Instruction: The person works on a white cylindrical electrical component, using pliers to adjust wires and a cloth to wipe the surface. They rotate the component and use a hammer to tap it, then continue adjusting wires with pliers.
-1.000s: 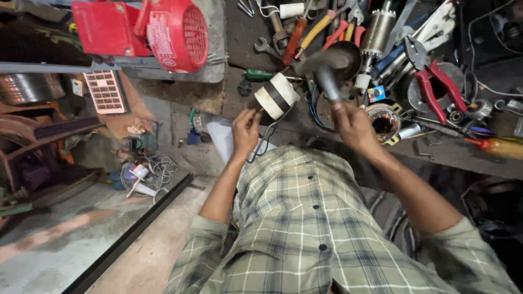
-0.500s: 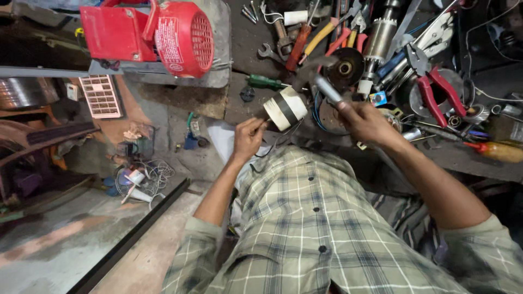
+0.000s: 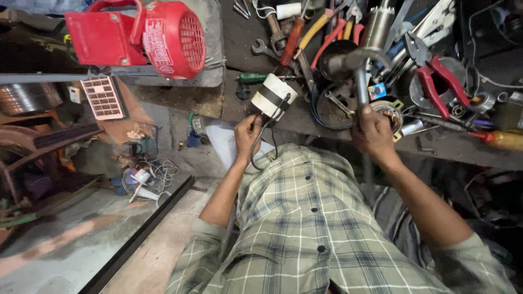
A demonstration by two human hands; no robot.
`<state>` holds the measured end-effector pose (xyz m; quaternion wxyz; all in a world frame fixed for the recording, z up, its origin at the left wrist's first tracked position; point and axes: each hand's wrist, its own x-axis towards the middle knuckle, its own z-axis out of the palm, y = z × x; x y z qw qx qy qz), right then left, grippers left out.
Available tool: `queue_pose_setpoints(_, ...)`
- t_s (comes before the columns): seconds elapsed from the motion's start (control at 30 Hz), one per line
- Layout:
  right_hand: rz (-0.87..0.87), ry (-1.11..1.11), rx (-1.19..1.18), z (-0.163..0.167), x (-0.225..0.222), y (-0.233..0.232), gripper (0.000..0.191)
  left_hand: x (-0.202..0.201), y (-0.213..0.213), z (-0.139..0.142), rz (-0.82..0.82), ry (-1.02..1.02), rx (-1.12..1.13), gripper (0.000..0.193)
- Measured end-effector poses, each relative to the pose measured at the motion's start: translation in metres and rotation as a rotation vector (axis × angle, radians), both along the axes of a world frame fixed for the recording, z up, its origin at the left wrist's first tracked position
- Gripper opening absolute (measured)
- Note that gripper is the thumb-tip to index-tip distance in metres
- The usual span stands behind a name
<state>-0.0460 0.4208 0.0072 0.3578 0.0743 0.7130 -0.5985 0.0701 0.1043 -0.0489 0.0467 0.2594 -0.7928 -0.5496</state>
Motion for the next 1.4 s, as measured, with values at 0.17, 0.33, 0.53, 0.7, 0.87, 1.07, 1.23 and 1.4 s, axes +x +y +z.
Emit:
queue_pose_setpoints(0.17, 0.457, 0.282, 0.213, -0.015, -0.004, -0.016, 0.051, 0.004, -0.003, 0.003, 0.009, -0.01, 0.078, 0.028)
queue_pose_setpoints(0.33, 0.17, 0.02, 0.197, -0.01, -0.015, -0.023, 0.056, 0.005, -0.007, -0.001, 0.047, -0.055, 0.148, 0.031)
queue_pose_setpoints(0.53, 0.491, 0.103, 0.318, 0.005, -0.023, -0.029, 0.053, 0.003, -0.016, -0.001, 0.051, -0.087, 0.384, 0.034)
queue_pose_setpoints(0.7, 0.266, 0.136, 0.29, 0.005, -0.023, -0.039, 0.056, 0.002, -0.016, 0.005, 0.053, -0.092, 0.416, 0.037)
queue_pose_setpoints(0.87, 0.608, 0.184, 0.458, -0.001, -0.029, -0.038, 0.048, 0.001, -0.016, 0.006, 0.152, -0.122, 0.584, 0.033)
queue_pose_setpoints(1.07, 0.236, 0.077, 0.248, -0.001, -0.015, -0.017, 0.051, 0.004, -0.008, -0.002, 0.209, -0.131, 0.671, 0.03)
queue_pose_setpoints(1.23, 0.175, 0.221, 0.229, -0.003, 0.022, 0.005, 0.042, -0.014, -0.05, 0.016, 0.027, 0.127, -0.205, 0.037)
queue_pose_setpoints(1.4, 0.171, 0.291, 0.292, -0.015, 0.044, 0.023, 0.043, -0.065, -0.064, 0.042, -0.504, -0.009, -0.376, 0.088)
